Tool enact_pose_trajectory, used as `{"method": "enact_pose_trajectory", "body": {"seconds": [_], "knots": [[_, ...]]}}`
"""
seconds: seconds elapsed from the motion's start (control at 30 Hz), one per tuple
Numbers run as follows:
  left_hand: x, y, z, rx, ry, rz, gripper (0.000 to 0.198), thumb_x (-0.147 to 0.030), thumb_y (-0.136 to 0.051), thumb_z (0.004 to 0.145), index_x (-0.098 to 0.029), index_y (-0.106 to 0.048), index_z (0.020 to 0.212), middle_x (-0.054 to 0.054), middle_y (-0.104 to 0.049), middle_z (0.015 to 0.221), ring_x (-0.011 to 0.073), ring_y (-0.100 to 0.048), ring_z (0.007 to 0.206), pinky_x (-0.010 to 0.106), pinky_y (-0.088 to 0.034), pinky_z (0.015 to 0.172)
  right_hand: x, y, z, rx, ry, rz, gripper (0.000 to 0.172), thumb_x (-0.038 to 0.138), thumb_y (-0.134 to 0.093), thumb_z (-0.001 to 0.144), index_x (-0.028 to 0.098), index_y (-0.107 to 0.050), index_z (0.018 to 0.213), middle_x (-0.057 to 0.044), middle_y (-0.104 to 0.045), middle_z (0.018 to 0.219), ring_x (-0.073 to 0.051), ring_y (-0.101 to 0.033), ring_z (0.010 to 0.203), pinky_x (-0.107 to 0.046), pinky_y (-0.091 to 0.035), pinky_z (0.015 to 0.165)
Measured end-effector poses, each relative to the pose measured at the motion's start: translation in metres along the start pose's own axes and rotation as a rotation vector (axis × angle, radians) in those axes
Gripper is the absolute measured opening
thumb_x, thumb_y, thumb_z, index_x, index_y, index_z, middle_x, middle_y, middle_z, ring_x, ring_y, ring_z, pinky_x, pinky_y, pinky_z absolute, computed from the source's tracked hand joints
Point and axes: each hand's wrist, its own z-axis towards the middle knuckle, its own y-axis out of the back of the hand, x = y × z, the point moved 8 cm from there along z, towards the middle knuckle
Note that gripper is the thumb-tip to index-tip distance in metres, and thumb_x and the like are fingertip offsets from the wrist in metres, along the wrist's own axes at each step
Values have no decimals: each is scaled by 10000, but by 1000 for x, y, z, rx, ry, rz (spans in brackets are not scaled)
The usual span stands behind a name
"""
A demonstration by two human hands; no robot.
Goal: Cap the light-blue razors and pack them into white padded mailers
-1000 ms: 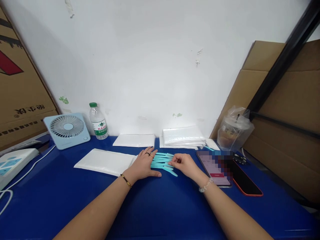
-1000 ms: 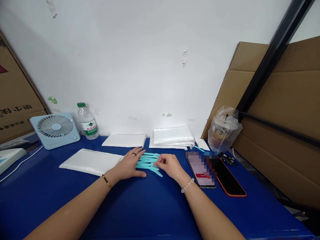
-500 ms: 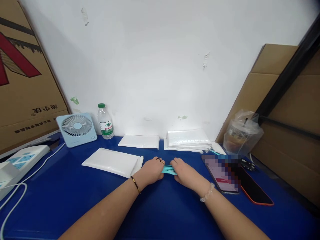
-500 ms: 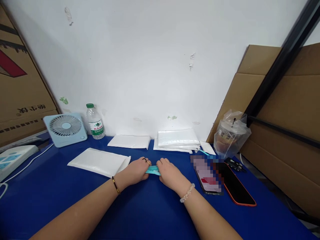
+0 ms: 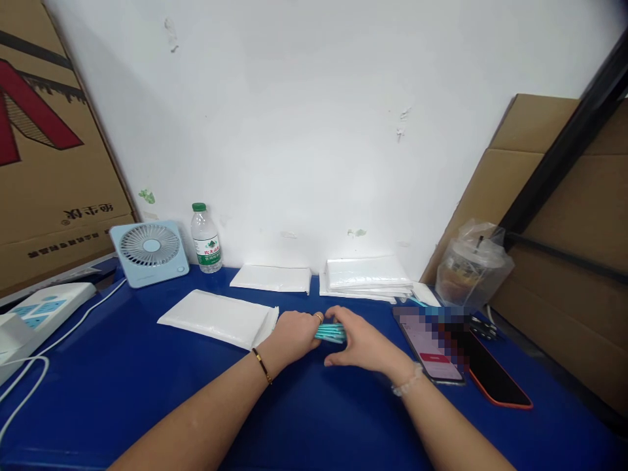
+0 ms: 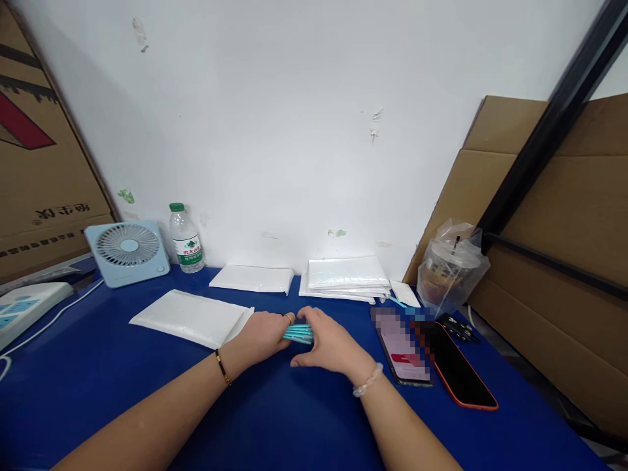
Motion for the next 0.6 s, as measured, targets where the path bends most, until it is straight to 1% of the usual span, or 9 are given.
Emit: {"method": "enact_pose_trajectory", "body": {"seconds": [0.03,0.1,0.17,0.23,0.3,0.37,0.47,0.53,0.6], "knots": [[1,2,0,-2,14,-9,252,-349,-505,808,-199,-512,1010,87,-658,829,270,-640,762,348,-469,669,-4,8,0,-78,0,153,573,390,-639,755,243,-388,1249,-75,-522,1197,-229,-522,1069,-322,-428,862],[2,5,0,-19,29,-24,240,-341,-508,804,-207,-512,1003,81,-663,830,271,-642,774,342,-469,666,-13,22,-1,-257,-36,378,512,440,-457,873,253,-313,1327,-85,-457,1302,-210,-455,1182,-338,-396,944],[1,6,-1,-31,25,-35,231,-342,-508,803,-206,-515,989,83,-665,845,275,-643,786,343,-471,665,-11,22,0,-304,-50,450,457,412,-300,934,247,-287,1360,-89,-431,1341,-186,-427,1222,-343,-370,984],[-1,4,-1,-20,22,-27,231,-326,-514,796,-195,-518,985,91,-667,854,283,-643,788,350,-474,661,3,12,3,-215,-9,338,519,434,-418,886,239,-320,1357,-91,-411,1366,-203,-409,1241,-350,-355,1001],[-5,4,-2,-20,36,-3,224,-266,-478,811,-175,-507,1014,101,-665,842,284,-645,767,360,-475,649,16,3,3,-156,22,87,581,404,-608,759,221,-432,1282,-101,-438,1344,-260,-394,1245,-384,-331,1010],[-12,8,-4,-37,38,17,242,-178,-418,824,-155,-482,1057,106,-659,816,277,-644,741,365,-472,639,19,-3,3,-119,-26,-165,449,308,-646,708,188,-547,1130,-118,-560,1194,-298,-486,1140,-407,-366,943],[-23,19,-10,-23,-25,-14,304,-131,-426,814,-149,-453,1116,98,-654,813,256,-642,767,357,-468,692,4,-15,4,12,-158,-370,210,193,-531,770,178,-589,971,-101,-669,882,-255,-627,816,-334,-422,709],[-17,30,-17,14,-84,-80,490,-209,-572,754,-172,-403,1213,107,-653,938,262,-627,888,366,-454,791,-7,-16,3,58,-190,-422,169,164,-502,783,196,-580,929,-85,-676,823,-236,-637,736,-287,-387,621],[8,46,-27,9,-100,-130,991,-347,-773,535,-220,-243,1363,153,-503,1277,319,-480,1169,411,-383,941,-15,-11,3,42,-194,-436,134,150,-510,779,210,-561,887,-65,-674,809,-228,-637,742,-262,-352,593]]}}
